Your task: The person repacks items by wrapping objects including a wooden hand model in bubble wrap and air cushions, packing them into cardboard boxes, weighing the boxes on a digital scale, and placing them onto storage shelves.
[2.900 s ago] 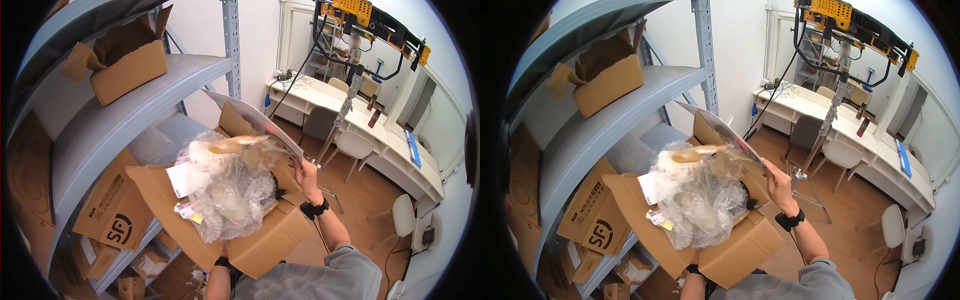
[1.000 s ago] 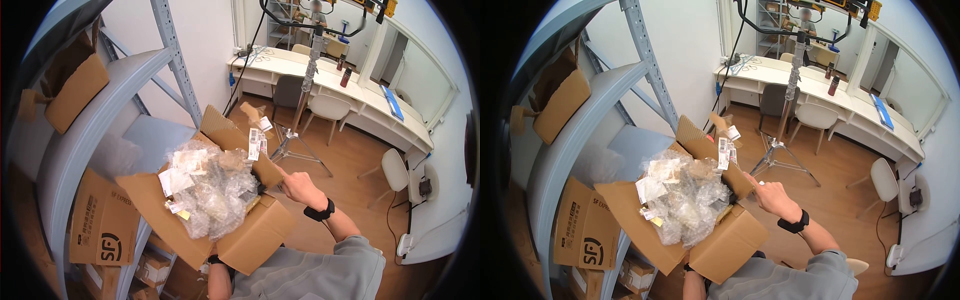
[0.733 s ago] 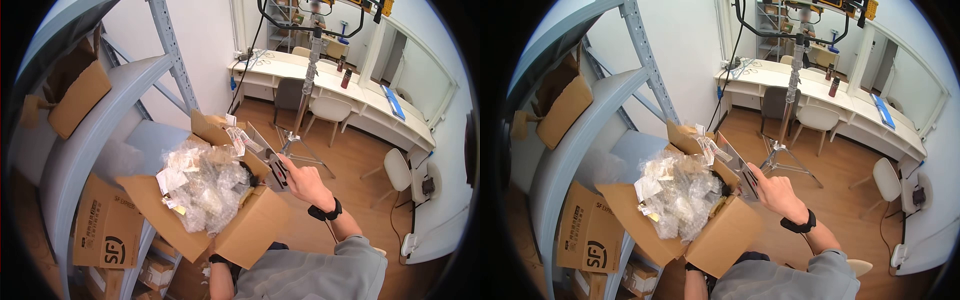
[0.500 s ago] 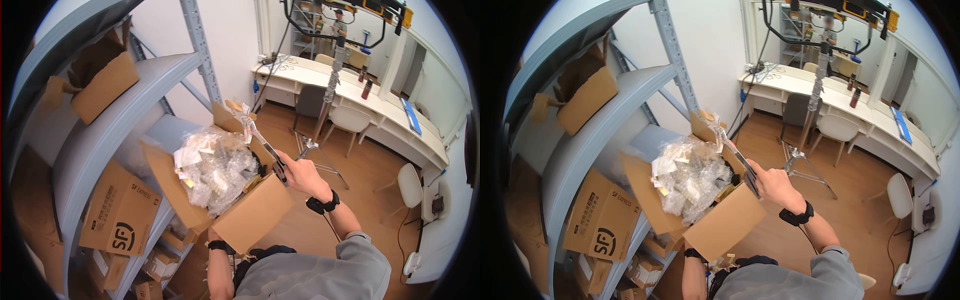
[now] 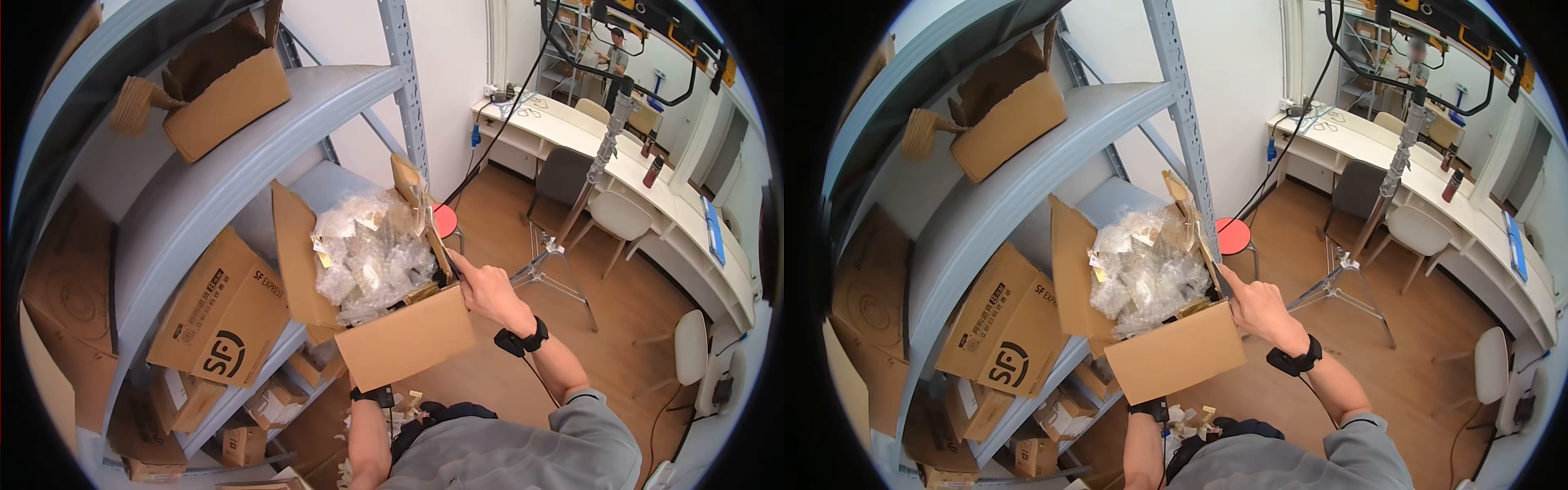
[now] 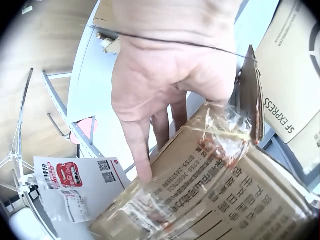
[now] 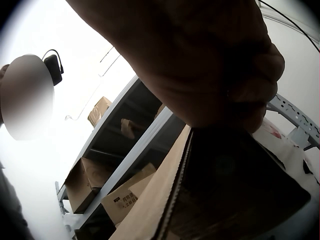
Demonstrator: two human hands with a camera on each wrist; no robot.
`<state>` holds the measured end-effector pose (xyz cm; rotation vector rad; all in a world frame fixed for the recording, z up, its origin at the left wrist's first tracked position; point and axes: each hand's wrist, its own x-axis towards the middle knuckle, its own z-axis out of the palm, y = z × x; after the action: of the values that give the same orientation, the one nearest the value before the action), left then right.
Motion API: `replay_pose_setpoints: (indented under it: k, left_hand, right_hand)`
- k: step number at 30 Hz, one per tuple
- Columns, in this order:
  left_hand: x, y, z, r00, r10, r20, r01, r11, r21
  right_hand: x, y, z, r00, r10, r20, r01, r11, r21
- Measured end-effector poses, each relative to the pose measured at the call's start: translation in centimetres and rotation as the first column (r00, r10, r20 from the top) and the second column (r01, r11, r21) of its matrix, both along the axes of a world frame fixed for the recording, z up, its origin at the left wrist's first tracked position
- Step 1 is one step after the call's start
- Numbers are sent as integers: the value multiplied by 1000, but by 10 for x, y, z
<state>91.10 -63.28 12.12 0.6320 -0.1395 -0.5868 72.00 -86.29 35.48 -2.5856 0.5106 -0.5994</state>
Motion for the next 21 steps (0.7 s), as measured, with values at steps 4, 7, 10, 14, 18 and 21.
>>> replay_pose_setpoints:
  k: [4,7,10,14,18,21]
  left_hand:
    - [12,-13,12,1000,25,-12,-25,1000,-8]
    - [22,5,12,1000,17,-20,-17,1000,-16]
    - [33,-7,21,1000,-2,2,2,999,-36]
    - [-39,52,75,954,298,-20,-254,845,470]
    - [-96,78,204,354,298,886,-816,561,138]
    - [-96,34,335,-82,-151,985,-576,814,77]
  right_hand:
    - [16,-8,6,1000,7,-5,-7,998,59]
    - [38,-30,-4,997,14,72,-20,997,77]
    - [56,-44,-16,995,-5,103,-1,998,60]
    - [56,-33,-1,999,-14,47,8,992,126]
    - [53,-31,11,999,1,32,-5,993,119]
    - [55,-32,9,999,-14,45,10,996,90]
